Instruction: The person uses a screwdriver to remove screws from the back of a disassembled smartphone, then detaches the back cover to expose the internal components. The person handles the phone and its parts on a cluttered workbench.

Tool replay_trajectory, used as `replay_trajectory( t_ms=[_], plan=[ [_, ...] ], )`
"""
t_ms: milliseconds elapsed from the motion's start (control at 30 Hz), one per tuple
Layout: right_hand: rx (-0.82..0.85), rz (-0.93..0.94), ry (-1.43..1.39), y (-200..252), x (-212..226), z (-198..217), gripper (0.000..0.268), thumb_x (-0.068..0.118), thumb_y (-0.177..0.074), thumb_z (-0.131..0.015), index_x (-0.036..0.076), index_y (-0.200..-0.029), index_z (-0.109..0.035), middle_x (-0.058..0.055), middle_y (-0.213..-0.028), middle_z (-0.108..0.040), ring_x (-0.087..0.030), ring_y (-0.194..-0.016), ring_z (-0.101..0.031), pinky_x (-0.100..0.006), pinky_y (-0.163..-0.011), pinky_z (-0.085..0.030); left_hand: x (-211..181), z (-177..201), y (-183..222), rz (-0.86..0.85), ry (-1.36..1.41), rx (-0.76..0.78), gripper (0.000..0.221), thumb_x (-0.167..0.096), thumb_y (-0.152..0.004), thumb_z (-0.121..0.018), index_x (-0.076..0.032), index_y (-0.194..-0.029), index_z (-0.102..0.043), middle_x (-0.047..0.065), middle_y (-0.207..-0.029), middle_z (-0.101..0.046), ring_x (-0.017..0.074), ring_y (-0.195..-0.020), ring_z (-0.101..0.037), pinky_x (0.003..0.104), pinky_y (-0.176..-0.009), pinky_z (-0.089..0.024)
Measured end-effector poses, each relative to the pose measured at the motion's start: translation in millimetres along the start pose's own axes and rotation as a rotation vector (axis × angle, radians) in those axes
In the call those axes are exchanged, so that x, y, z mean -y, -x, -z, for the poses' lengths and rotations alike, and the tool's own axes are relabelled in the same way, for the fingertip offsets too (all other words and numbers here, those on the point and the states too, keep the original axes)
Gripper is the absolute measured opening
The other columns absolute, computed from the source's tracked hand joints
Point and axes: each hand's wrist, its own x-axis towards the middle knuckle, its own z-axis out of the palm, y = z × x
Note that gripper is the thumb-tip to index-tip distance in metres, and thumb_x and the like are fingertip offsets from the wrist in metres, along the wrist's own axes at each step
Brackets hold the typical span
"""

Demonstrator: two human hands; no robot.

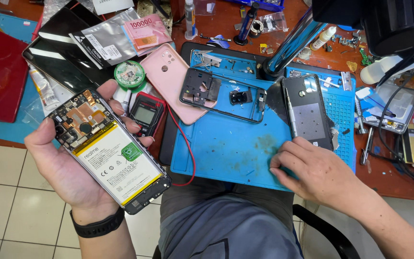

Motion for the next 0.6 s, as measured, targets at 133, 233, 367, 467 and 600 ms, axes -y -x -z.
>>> replay_trajectory(
  t_ms=[133, 233, 367, 467, 600],
  plan=[
    [-0.110, 0.025, 0.122, -27, -8, 6, 0.015, 0.021, -0.095, -0.070, 0.009, -0.092, -0.062, -0.003, -0.087, -0.057, -0.021, -0.074, -0.051, -0.033, -0.050, -0.046, 6, 7, -1, -0.015, 0.009, 0.026, 0.079, -0.045, -0.079, -0.058, 0.011, -0.135, -0.062, 0.014, -0.094, -0.066, 0.0282, -0.071, -0.068, 0.049, -0.057, -0.062],
    [-0.188, -0.028, 0.066, -62, -24, 13, 0.012, 0.018, -0.095, -0.072, 0.012, -0.093, -0.062, -0.003, -0.083, -0.057, -0.022, -0.076, -0.053, -0.036, -0.057, -0.048, 15, 9, -2, 0.019, 0.026, 0.077, 0.075, -0.044, -0.081, -0.058, 0.011, -0.133, -0.061, 0.016, -0.093, -0.067, 0.0308, -0.072, -0.070, 0.051, -0.059, -0.063],
    [-0.155, -0.050, 0.043, -112, -46, 12, 0.008, 0.012, -0.096, -0.072, 0.009, -0.094, -0.065, -0.006, -0.090, -0.061, -0.026, -0.087, -0.056, -0.040, -0.067, -0.048, 25, 1, -1, 0.089, 0.023, 0.083, 0.075, -0.046, -0.082, -0.052, 0.010, -0.132, -0.062, 0.015, -0.095, -0.069, 0.0294, -0.073, -0.070, 0.050, -0.060, -0.062],
    [-0.145, -0.046, 0.025, -116, -52, 15, 0.007, 0.009, -0.097, -0.069, 0.006, -0.102, -0.067, -0.009, -0.097, -0.063, -0.029, -0.094, -0.059, -0.043, -0.064, -0.051, 33, -1, -1, 0.103, -0.008, 0.077, 0.074, -0.047, -0.082, -0.054, 0.009, -0.130, -0.064, 0.016, -0.096, -0.069, 0.0293, -0.073, -0.069, 0.049, -0.059, -0.062],
    [-0.252, 0.056, -0.062, -74, -31, 41, 0.008, 0.011, -0.101, -0.064, 0.007, -0.107, -0.067, -0.011, -0.096, -0.064, -0.032, -0.093, -0.061, -0.042, -0.079, -0.049, 36, 3, -6, 0.130, 0.007, 0.054, 0.074, -0.046, -0.080, -0.057, 0.010, -0.127, -0.065, 0.016, -0.096, -0.069, 0.0299, -0.072, -0.069, 0.048, -0.057, -0.062]
  ],
)
